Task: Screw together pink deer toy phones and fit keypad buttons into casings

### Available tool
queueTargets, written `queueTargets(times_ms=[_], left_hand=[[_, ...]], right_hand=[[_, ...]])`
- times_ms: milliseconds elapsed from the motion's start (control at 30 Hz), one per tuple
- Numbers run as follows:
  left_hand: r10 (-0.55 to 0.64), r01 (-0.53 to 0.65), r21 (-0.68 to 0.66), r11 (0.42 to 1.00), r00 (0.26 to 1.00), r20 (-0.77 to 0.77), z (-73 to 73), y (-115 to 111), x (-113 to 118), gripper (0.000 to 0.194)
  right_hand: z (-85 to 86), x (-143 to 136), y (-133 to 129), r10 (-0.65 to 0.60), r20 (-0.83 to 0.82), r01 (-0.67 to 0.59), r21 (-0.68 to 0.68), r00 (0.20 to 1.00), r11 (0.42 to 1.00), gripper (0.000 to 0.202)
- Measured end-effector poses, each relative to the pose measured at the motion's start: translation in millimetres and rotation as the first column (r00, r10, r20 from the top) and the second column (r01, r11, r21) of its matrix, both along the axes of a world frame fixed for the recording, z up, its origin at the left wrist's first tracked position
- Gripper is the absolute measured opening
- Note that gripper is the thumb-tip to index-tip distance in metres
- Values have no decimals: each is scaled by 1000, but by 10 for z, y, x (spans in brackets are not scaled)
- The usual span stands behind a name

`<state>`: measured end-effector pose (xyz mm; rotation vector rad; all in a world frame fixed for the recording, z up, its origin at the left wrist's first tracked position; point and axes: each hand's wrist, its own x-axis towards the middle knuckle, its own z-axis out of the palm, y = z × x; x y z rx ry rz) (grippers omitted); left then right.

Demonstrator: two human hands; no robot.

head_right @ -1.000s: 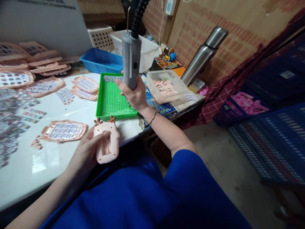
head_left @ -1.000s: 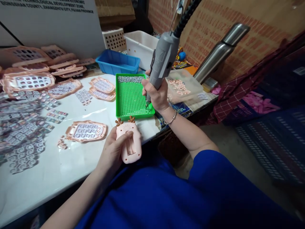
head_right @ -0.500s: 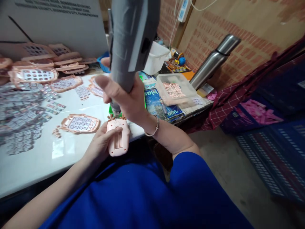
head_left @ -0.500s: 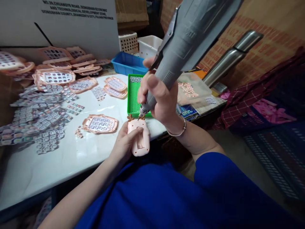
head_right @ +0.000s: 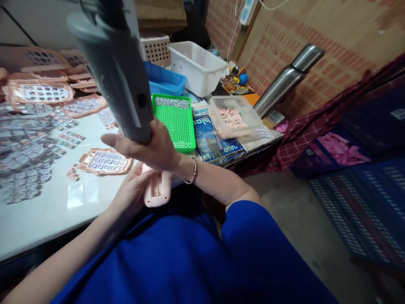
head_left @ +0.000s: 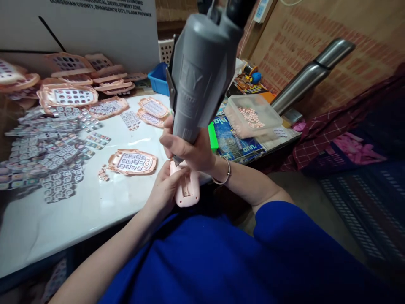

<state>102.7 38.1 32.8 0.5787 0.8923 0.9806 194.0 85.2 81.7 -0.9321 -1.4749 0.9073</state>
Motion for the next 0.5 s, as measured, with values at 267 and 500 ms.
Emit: queueTargets(times_ms=[267, 500], left_hand=[[-49, 50, 4, 999, 996, -68, 39, -14, 4, 43], [-192, 173, -148, 974, 974, -123, 128, -198, -187, 47]], right_hand=[[37, 153, 57, 147, -198, -152, -10, 969, 988, 54], [24, 627, 349, -221, -192, 257, 186, 956, 949, 49]])
